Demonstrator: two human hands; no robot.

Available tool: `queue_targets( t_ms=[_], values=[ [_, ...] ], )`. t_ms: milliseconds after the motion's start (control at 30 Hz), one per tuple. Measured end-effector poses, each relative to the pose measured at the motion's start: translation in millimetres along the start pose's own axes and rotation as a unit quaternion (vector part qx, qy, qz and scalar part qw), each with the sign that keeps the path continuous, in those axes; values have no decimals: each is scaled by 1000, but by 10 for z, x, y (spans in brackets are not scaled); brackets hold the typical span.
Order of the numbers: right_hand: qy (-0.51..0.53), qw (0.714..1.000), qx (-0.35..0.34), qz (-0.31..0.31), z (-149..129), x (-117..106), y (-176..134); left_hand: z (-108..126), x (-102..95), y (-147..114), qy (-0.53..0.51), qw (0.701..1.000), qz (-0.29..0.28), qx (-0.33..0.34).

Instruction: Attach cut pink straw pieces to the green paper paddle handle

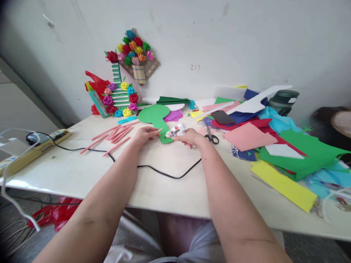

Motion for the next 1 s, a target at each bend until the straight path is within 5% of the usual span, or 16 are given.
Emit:
queue_targets(
  t_ms=[1000],
  values=[
    [18, 1000, -13, -6, -73, 115, 7, -39, -3, 28, -26, 1000, -5, 1]
  ],
)
Point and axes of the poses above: each hand's wrist, its own y-axis towards the middle knuckle, its own x-axis out of the palm, z = x × y, the point moved 2 cm from there along y, towards the middle knuckle, and after that the axes turned 6 degrees about -y, right-handed, at the moved point
